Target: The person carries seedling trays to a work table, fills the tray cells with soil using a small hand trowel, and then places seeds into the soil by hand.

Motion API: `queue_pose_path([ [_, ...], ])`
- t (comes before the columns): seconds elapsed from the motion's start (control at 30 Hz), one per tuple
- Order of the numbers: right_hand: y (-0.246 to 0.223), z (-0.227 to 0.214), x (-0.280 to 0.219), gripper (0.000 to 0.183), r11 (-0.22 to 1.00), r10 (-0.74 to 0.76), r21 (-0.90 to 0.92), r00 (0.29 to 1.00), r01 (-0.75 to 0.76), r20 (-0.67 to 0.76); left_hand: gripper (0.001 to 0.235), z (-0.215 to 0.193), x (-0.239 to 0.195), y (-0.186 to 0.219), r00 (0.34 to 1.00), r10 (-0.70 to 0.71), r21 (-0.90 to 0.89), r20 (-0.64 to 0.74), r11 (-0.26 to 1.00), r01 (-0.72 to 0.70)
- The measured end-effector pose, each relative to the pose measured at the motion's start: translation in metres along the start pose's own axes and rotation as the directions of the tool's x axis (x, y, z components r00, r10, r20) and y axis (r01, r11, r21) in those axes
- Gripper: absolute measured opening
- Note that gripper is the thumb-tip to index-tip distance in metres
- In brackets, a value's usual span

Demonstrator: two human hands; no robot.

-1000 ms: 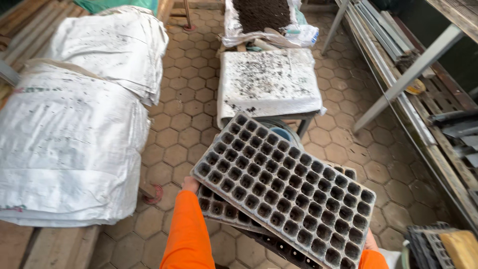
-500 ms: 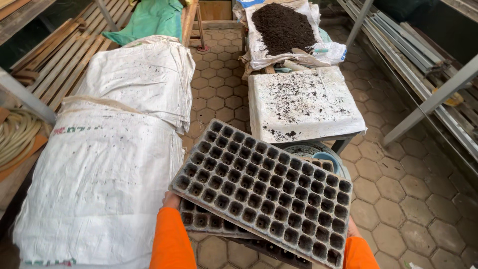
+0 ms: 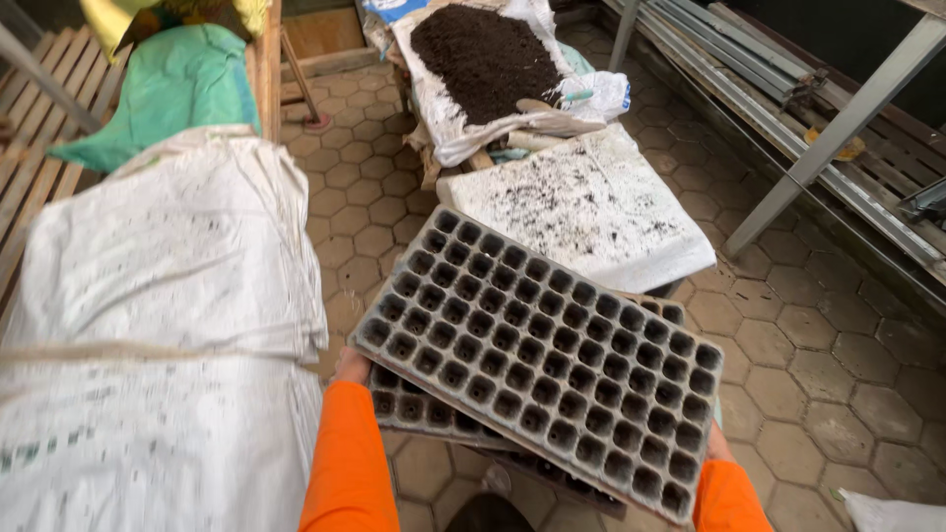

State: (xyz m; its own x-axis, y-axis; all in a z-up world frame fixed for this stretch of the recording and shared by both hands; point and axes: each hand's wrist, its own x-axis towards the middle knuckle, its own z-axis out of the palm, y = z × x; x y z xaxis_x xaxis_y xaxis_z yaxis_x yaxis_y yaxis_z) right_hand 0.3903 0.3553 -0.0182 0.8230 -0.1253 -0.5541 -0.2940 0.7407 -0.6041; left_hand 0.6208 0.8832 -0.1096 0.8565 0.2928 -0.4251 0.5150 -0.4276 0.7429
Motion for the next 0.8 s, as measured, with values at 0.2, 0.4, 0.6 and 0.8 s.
queue_pose_path([
  [0.2, -0.016, 0.024, 0.064, 0.042, 0.987, -0.092, 0.122, 0.988, 0.107, -0.120, 0.081, 0.014, 0.119, 0.112, 0.986, 0.092, 0.145, 0.140, 0.983, -0.113],
  [0.4, -0.026, 0.046, 0.094, 0.042, 0.981, -0.113, 0.128, 0.968, 0.144, -0.222, 0.084, 0.075, 0.206, 0.174, 0.990, -0.030, 0.328, 0.139, 0.944, -0.018],
  [0.6, -0.044, 0.078, 0.122, 0.042, 0.951, -0.207, 0.155, 0.925, 0.266, -0.319, 0.084, 0.119, 0.261, 0.271, 0.945, 0.099, 0.304, 0.313, 0.932, -0.198],
  [0.8, -0.002, 0.136, 0.132, 0.042, 0.852, -0.277, 0.254, 0.807, 0.458, -0.522, 0.080, 0.154, 0.314, 0.375, 0.771, 0.247, 0.185, 0.586, 0.886, -0.425],
])
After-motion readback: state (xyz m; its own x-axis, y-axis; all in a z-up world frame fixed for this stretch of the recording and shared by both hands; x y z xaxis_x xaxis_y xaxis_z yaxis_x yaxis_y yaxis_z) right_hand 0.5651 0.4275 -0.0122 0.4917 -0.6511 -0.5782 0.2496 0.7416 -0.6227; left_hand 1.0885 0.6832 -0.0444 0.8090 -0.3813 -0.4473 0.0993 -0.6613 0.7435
